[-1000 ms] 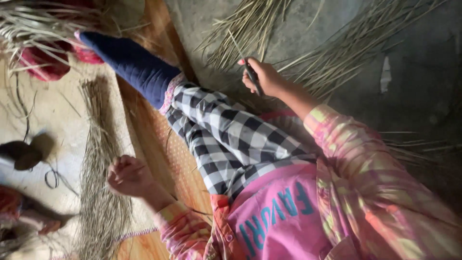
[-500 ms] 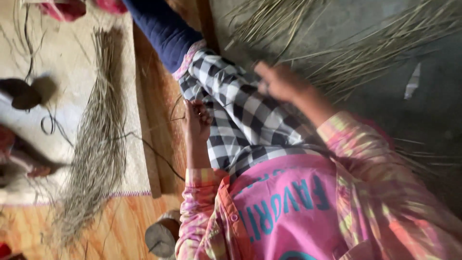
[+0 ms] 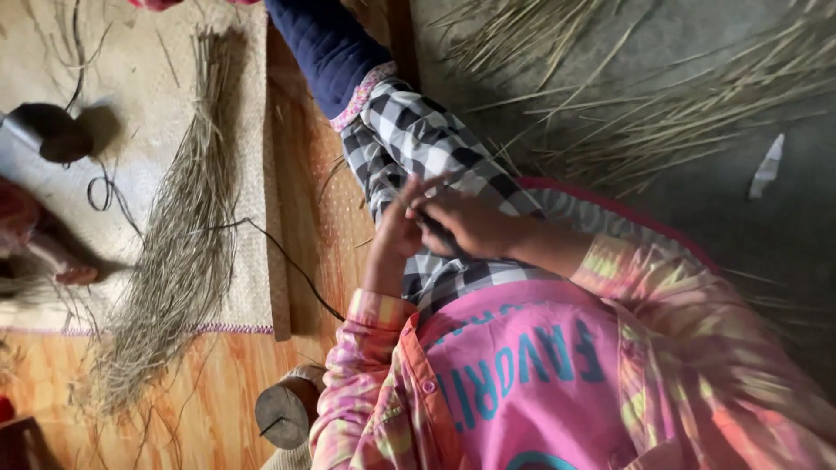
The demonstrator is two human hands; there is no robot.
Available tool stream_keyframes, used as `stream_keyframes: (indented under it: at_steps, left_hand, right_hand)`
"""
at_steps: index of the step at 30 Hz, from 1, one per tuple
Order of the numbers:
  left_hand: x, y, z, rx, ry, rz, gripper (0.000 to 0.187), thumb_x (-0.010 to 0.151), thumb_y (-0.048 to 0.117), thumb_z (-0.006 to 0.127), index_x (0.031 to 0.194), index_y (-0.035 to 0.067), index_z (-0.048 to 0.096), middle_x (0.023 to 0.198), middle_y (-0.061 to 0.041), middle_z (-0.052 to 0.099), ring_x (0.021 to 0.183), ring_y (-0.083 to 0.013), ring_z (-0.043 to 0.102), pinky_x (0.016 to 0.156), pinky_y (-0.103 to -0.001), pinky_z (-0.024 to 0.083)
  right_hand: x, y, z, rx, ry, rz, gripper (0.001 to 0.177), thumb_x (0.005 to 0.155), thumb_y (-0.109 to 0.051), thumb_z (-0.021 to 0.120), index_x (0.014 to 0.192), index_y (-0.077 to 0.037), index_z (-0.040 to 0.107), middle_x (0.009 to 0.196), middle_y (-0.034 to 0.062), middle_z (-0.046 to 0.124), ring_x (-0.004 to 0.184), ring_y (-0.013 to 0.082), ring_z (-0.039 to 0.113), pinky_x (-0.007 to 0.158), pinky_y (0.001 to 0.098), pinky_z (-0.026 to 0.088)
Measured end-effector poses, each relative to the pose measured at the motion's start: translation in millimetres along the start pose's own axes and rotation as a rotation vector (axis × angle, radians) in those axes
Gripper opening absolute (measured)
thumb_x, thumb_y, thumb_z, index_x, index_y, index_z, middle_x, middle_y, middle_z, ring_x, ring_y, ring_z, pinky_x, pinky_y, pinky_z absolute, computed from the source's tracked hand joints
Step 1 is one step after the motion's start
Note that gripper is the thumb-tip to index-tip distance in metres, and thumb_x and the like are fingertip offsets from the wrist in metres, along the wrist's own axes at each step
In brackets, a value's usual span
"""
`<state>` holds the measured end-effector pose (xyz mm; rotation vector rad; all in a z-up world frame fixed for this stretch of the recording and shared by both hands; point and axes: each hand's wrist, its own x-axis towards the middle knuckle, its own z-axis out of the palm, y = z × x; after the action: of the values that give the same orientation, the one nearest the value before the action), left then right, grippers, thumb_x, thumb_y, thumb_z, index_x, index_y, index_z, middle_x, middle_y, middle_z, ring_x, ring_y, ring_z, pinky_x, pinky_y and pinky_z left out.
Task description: The person is weaving dried rattan strips to create a structure, using scissors to trim the ends.
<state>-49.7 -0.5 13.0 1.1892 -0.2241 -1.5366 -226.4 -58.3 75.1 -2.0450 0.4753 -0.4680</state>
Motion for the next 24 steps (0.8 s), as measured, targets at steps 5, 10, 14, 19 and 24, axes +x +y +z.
stream_keyframes:
  at_steps: [5, 10, 14, 19, 24]
  left_hand:
    - [19, 20, -10, 0.012, -0.236, 0.131, 0.042, 0.101, 0.035, 0.048, 0.113, -0.001, 0.065, 0.068, -0.017, 0.062, 0.058, -0.0203, 0.055, 0.053, -0.027, 0.043]
    - [71, 72, -100, -0.211, 0.087, 0.293, 0.013, 0.102, 0.019, 0.051, 0.100, 0.013, 0.062, 0.063, 0.004, 0.039, 0.046, -0.0063, 0.033, 0.044, -0.014, 0.025]
    - [73, 105, -124, -0.330, 0.200, 0.423, 0.021, 0.107, 0.024, 0.055, 0.121, 0.015, 0.066, 0.071, 0.002, 0.046, 0.051, -0.0084, 0.034, 0.047, -0.016, 0.027]
    - [91, 113, -145, -0.331, 0.241, 0.465, 0.021, 0.107, 0.028, 0.053, 0.119, 0.016, 0.064, 0.077, -0.002, 0.051, 0.056, -0.0123, 0.041, 0.049, -0.020, 0.034]
    - [95, 118, -154, -0.351, 0.272, 0.467, 0.023, 0.109, 0.027, 0.047, 0.121, 0.014, 0.062, 0.079, -0.003, 0.053, 0.058, -0.0131, 0.044, 0.050, -0.020, 0.038]
  right_hand:
    - [-17, -6, 11, 0.228, -0.076, -0.141, 0.033, 0.087, -0.013, 0.072, 0.117, -0.004, 0.062, 0.084, 0.0123, 0.074, 0.078, 0.0284, 0.075, 0.066, 0.0370, 0.061]
    - [-41, 1, -16, 0.419, -0.113, 0.413, 0.048, 0.081, -0.013, 0.076, 0.125, -0.006, 0.060, 0.082, 0.0147, 0.072, 0.067, 0.0273, 0.073, 0.049, 0.0336, 0.065]
    - [-50, -18, -54, 0.040, -0.206, 0.497, 0.028, 0.083, -0.035, 0.077, 0.094, -0.011, 0.065, 0.061, 0.0060, 0.071, 0.052, 0.0181, 0.073, 0.048, 0.0342, 0.061]
    - [-58, 8, -78, 0.210, -0.486, 0.470, 0.022, 0.074, -0.023, 0.084, 0.088, -0.011, 0.072, 0.066, 0.0078, 0.076, 0.059, 0.0202, 0.075, 0.053, 0.0324, 0.059]
    - [-73, 40, -85, 0.423, -0.654, 0.182, 0.043, 0.071, -0.028, 0.087, 0.111, -0.016, 0.076, 0.118, 0.0072, 0.076, 0.100, 0.0248, 0.070, 0.072, 0.0447, 0.062]
